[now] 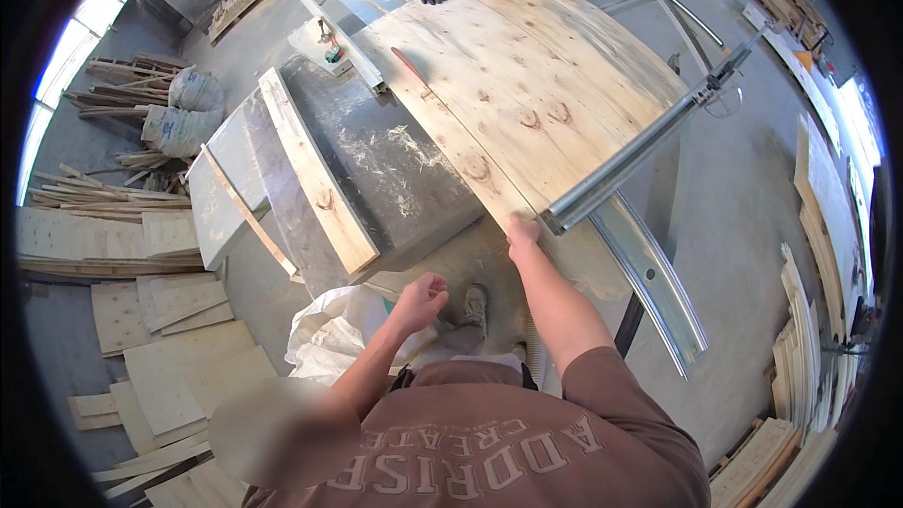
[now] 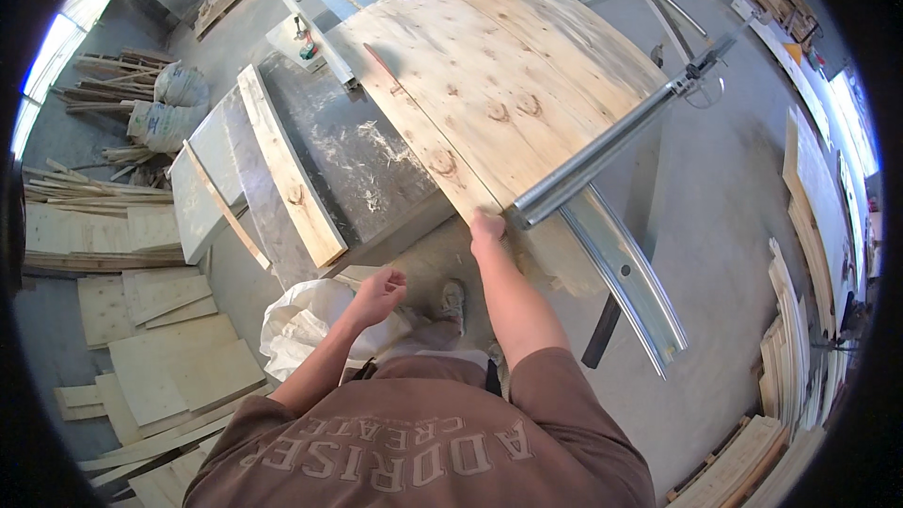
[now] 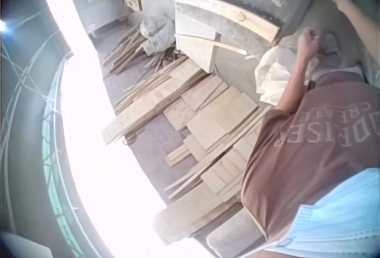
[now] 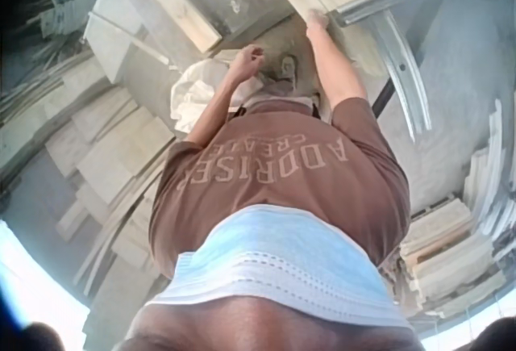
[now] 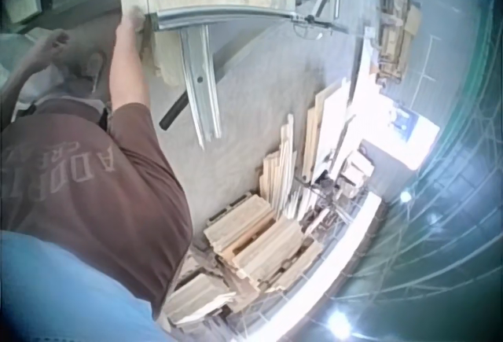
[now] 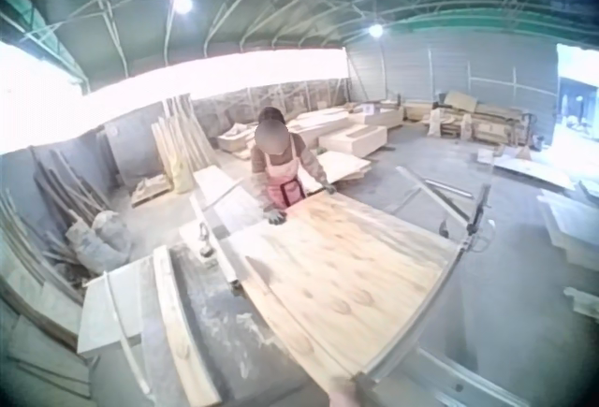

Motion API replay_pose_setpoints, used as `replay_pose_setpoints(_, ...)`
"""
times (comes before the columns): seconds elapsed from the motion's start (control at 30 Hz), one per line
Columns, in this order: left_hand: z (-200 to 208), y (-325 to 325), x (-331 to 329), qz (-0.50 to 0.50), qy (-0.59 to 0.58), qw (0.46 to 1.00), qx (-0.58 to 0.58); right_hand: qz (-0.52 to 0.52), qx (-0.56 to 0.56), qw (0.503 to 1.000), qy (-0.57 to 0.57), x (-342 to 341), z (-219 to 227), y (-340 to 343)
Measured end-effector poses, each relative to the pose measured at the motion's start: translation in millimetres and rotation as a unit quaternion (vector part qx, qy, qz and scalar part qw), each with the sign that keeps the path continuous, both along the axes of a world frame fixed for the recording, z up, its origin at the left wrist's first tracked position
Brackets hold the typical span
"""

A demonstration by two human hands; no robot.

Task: The person assists a coworker by feeding small wooden blocks and longer planks into a table saw. The person picks up pieces, positions them for the cut, and collects the cut pieces, placing them into a white sack. The coworker operates the saw and handles larger sheets of plywood.

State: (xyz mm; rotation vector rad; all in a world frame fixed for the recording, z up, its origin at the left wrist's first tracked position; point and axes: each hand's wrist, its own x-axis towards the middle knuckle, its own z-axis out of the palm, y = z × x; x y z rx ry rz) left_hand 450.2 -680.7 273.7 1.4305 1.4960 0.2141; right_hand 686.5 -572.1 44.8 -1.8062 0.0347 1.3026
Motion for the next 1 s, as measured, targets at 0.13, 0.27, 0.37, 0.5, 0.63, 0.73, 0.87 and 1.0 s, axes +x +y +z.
replay_pose_setpoints(0.13,-13.7,16.0,12.3,-0.019,-0.009,1.0,-0.014,-0.015,-0.015,1.0,-0.005,11.3,-2.5,-37.7)
replay_pose_setpoints(0.27,-28.8,40.5,40.0,-0.053,-0.027,0.998,-0.028,-0.015,0.052,0.999,-0.005,37.7,-5.2,-78.2)
replay_pose_setpoints(0.37,-55.6,51.7,55.7,-0.062,-0.04,0.997,-0.04,-0.007,0.057,0.998,0.021,46.8,14.7,-95.0)
replay_pose_setpoints(0.5,-82.1,60.7,78.3,-0.043,-0.051,0.995,-0.076,-0.008,0.086,0.996,0.031,68.8,13.3,-129.7)
replay_pose_setpoints(0.63,-104.8,72.3,98.6,-0.001,-0.075,0.989,-0.129,-0.032,0.137,0.989,0.032,89.1,-18.8,-158.0)
replay_pose_setpoints(0.73,-115.8,70.0,110.8,0.055,-0.091,0.976,-0.192,-0.013,0.118,0.993,0.025,97.8,0.9,-175.6)
replay_pose_setpoints(0.87,-121.8,77.0,133.6,0.07,-0.083,0.96,-0.259,0.017,0.093,0.996,0.002,126.5,16.2,-215.5)
replay_pose_setpoints(1.0,-123.7,66.0,169.0,0.165,-0.153,0.914,-0.336,0.061,0.077,0.995,0.02,167.0,48.9,-291.4)
